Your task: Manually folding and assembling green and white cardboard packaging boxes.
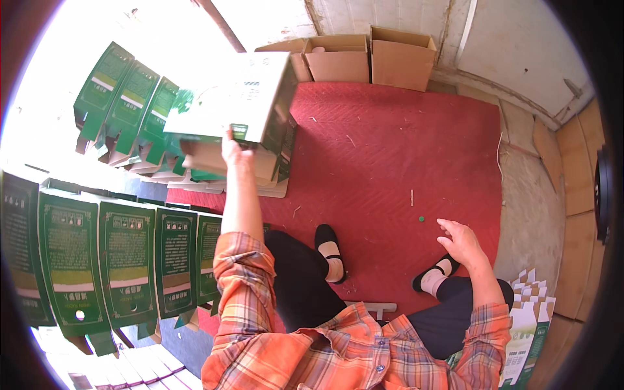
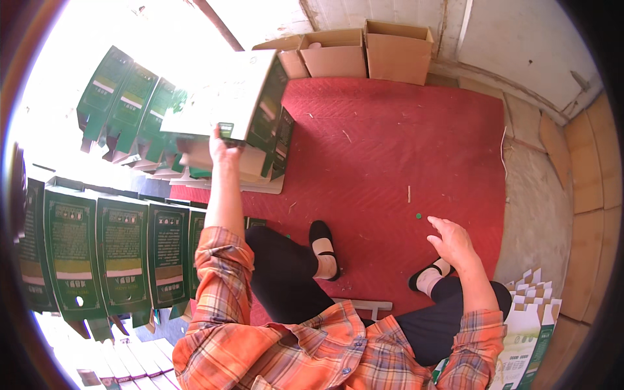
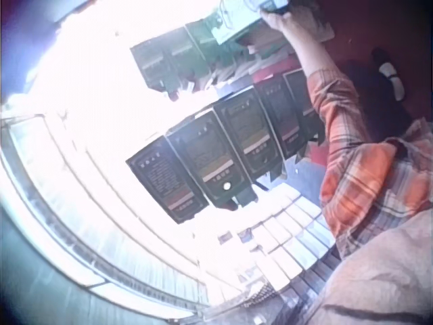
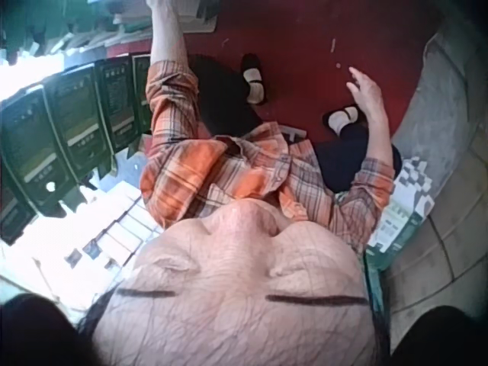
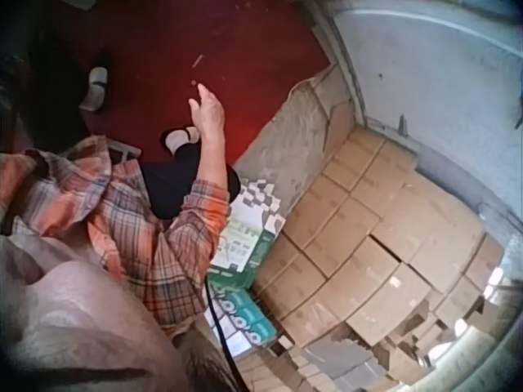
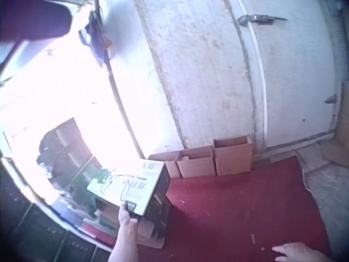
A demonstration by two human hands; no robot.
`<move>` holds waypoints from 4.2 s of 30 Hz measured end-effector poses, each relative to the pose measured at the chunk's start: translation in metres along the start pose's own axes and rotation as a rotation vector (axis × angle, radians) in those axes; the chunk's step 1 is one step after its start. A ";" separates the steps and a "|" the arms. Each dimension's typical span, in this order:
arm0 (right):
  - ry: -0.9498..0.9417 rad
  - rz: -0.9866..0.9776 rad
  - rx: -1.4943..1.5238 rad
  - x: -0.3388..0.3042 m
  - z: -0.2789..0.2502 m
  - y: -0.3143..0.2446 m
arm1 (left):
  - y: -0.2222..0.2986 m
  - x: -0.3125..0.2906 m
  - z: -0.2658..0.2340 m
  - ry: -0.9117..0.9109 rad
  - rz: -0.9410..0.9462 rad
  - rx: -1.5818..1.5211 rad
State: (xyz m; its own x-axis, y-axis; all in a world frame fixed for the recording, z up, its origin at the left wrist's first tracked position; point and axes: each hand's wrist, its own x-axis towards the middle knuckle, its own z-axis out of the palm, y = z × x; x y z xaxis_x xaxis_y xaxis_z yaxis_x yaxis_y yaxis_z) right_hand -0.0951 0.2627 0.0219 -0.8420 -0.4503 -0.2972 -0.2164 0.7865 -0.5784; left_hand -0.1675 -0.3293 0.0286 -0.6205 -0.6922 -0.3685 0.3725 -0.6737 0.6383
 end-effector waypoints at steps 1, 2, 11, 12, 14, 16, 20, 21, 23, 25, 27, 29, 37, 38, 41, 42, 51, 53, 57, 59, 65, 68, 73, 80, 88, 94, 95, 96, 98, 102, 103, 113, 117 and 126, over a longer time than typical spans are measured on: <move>-0.019 -0.003 0.002 0.001 0.002 0.000 | 0.013 0.016 -0.014 0.000 -0.019 0.012; -0.015 0.001 0.002 0.004 0.005 0.001 | 0.022 0.030 -0.026 -0.001 -0.038 0.022; -0.141 0.106 -0.032 0.014 0.009 0.002 | 0.029 0.078 -0.059 0.135 0.108 0.102; -0.140 0.083 -0.038 0.016 0.011 0.003 | 0.036 0.082 -0.061 0.143 0.131 0.090; -0.142 0.048 -0.035 0.023 0.016 0.003 | 0.061 0.090 -0.068 0.105 0.146 0.056; -0.161 0.096 -0.064 0.018 0.016 0.010 | 0.020 0.081 -0.056 0.162 0.181 0.133; -0.193 0.115 -0.092 0.019 0.010 0.000 | 0.029 0.086 -0.065 0.138 0.143 0.158; -0.207 0.088 -0.100 0.021 0.011 -0.002 | 0.043 0.091 -0.071 0.168 0.149 0.178; -0.211 0.045 -0.135 0.022 0.013 -0.002 | 0.053 0.097 -0.076 0.176 0.146 0.208; -0.197 0.037 -0.141 0.014 0.016 0.012 | 0.033 0.098 -0.073 0.146 0.080 0.289; -0.177 0.019 -0.138 0.013 0.020 0.018 | 0.040 0.092 -0.080 0.198 0.040 0.449; -0.195 -0.030 -0.113 0.021 0.020 0.004 | 0.101 0.087 -0.101 0.306 0.060 0.452; -0.028 -0.094 -0.146 0.007 0.006 0.012 | -0.007 -0.060 -0.032 -0.096 0.411 0.970; 0.047 -0.097 -0.118 0.001 0.001 0.014 | -0.026 -0.108 -0.008 -0.280 0.390 1.063; 0.230 -0.141 -0.089 -0.004 -0.013 0.013 | -0.060 -0.217 0.020 -0.820 0.312 1.343; 0.239 -0.137 -0.083 -0.011 -0.023 0.011 | -0.072 -0.247 0.018 -0.997 0.320 1.421; 0.814 0.221 0.214 -0.131 -0.089 0.087 | -0.165 -0.273 -0.067 -1.490 0.019 1.941; 0.908 0.396 0.004 -0.174 -0.075 0.133 | -0.176 -0.264 -0.066 -1.435 0.064 1.971; 0.727 0.854 -0.267 -0.262 -0.016 0.189 | -0.187 -0.260 -0.065 -1.389 0.065 1.986; 0.710 1.002 -0.315 -0.304 0.029 0.211 | -0.192 -0.258 -0.067 -1.446 0.038 1.968; 0.277 1.343 -0.335 -0.357 0.100 0.186 | -0.195 -0.260 -0.066 -1.468 -0.012 2.003; 0.206 1.397 -0.329 -0.363 0.117 0.191 | -0.196 -0.254 -0.071 -1.490 0.054 2.005; 0.143 1.398 -0.293 -0.356 0.115 0.190 | -0.198 -0.263 -0.065 -1.471 0.004 2.030; 0.069 1.348 -0.283 -0.345 0.097 0.183 | -0.194 -0.252 -0.071 -1.501 0.102 2.019; 0.399 1.161 -0.770 -0.379 0.062 0.162 | -0.190 -0.262 -0.061 -1.453 0.096 2.016; 0.867 1.183 -1.003 -0.426 -0.058 0.160 | -0.184 -0.267 -0.057 -1.471 0.106 1.955; 0.873 1.200 -1.045 -0.418 -0.085 0.143 | -0.182 -0.266 -0.055 -1.457 0.112 1.956; 0.878 1.215 -1.093 -0.408 -0.113 0.122 | -0.181 -0.266 -0.055 -1.473 0.164 1.956; 0.947 1.142 -1.151 -0.405 -0.149 0.103 | -0.183 -0.267 -0.050 -1.499 0.224 1.941; 1.139 0.838 -1.142 -0.364 -0.190 0.064 | -0.180 -0.267 -0.039 -1.374 0.068 1.843; 1.141 0.840 -1.144 -0.353 -0.195 0.062 | -0.180 -0.267 -0.036 -1.358 0.045 1.792; 1.288 -0.132 0.627 -0.201 -0.181 0.068 | -0.170 -0.249 -0.023 -0.845 -0.145 1.187; 1.109 -0.341 0.871 -0.143 -0.157 0.075 | -0.152 -0.236 -0.010 -0.690 -0.074 0.853; 0.784 0.128 0.949 -0.022 -0.068 0.094 | -0.142 -0.192 -0.042 -0.600 -0.020 0.540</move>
State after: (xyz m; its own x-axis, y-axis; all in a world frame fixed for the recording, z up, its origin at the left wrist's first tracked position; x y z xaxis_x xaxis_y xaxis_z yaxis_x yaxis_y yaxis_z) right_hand -0.1305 0.3752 0.0258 -0.9699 0.2391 -0.0460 0.0575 0.0416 -0.9975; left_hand -0.0721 -0.1116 -0.0192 -0.9453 -0.3215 -0.0554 0.0680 -0.3605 0.9303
